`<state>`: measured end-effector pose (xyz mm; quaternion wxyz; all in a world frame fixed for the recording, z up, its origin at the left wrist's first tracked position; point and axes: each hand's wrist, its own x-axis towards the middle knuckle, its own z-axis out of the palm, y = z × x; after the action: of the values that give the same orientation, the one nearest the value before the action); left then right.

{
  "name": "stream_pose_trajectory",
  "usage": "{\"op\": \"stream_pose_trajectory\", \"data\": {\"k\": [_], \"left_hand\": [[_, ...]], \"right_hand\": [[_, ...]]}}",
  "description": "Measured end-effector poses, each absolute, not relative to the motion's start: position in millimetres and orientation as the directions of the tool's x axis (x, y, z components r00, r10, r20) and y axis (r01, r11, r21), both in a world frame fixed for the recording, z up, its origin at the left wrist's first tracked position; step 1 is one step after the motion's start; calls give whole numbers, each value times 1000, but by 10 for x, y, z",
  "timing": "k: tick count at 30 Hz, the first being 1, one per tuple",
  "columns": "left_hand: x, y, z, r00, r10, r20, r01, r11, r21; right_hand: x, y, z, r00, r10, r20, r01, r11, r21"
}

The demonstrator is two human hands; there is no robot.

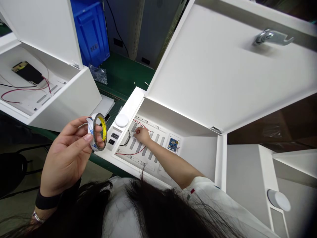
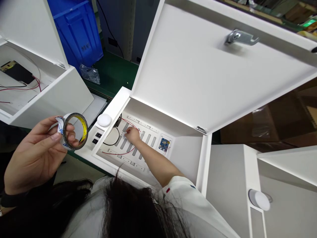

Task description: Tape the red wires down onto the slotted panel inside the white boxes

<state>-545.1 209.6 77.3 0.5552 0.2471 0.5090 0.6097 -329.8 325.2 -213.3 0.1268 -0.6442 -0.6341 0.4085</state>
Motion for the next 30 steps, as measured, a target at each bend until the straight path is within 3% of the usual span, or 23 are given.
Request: {"op": "stream_pose_trajectory", "data": {"k": [14,25,30], "left_hand": [[-5472,2116,747,-242,937,-251,-441,125,889],[-5505,2110,727,-210,954,-212,-407,111,907],[-5491,2117,744,-212,957,-198,-403,99,910]], "right_hand": [[-3308,3240,-2116,-98,921,-377,716,-198,-670],[-3370,3150,-2046,-236,936,-260,846,67,-529],[-3285,3262,-2065,-74,960,-270,851,-80,-519]]}}
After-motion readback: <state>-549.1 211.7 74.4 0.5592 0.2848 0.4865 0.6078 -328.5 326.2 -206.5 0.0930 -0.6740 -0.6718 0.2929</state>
